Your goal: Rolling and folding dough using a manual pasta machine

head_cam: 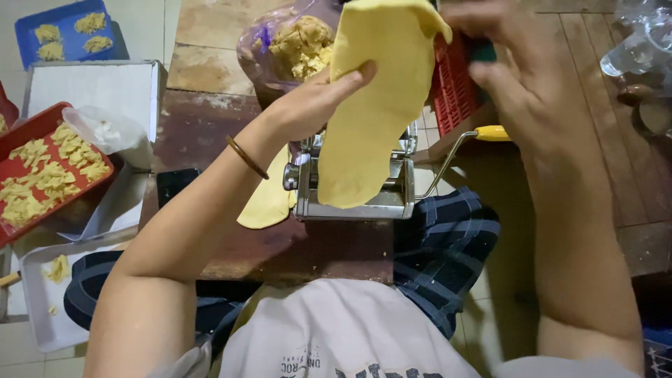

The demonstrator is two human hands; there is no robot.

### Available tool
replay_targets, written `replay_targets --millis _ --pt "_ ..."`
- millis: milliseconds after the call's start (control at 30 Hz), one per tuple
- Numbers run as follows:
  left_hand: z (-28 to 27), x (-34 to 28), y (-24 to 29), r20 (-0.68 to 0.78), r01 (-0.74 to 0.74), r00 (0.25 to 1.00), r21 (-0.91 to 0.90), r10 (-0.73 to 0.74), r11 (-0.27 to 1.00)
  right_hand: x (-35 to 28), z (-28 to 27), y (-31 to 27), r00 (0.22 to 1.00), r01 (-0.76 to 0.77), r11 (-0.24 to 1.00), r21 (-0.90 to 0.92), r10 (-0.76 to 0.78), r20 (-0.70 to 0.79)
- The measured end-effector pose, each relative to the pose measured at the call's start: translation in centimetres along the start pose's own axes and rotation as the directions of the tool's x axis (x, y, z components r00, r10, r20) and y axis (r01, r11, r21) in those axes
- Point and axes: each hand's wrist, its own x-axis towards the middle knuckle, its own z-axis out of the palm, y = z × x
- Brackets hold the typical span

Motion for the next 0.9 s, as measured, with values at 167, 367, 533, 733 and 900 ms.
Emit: replay_targets --millis 167,367,533,733,900 --pt "-0.3 -0.1 1.7 -0.149 0.112 0.985 0.206 -0.082 0.972 -4.8 -0.8 6.9 0.697 -0.556 0.572 -0.603 0.716 0.038" --pt "0.4 -0.4 0.6 -0.075 -0.064 0.995 -0.069 0.058 0.996 -12.1 2.9 17.3 0.945 -0.294 0.656 -0.695 0.306 -0.112" --pt "1.1 -2.4 1.6 -0.097 -0.055 0.994 -0.128 0.043 0.990 -13.4 9.3 16.8 0.960 -0.251 0.798 -0.548 0.135 -0.244" --pt "1.4 -2.7 -2.7 -0.042 -0.026 0.999 -0.418 0.009 0.908 -29.2 14.1 20.0 0.748 -0.350 0.503 -0.790 0.658 0.088" --pt "2.3 -4.3 -0.1 0.035 -0.003 0.999 -0.286 0.014 0.958 -23.7 2.9 8.0 0.368 -0.343 0.421 -0.840 0.883 0.292"
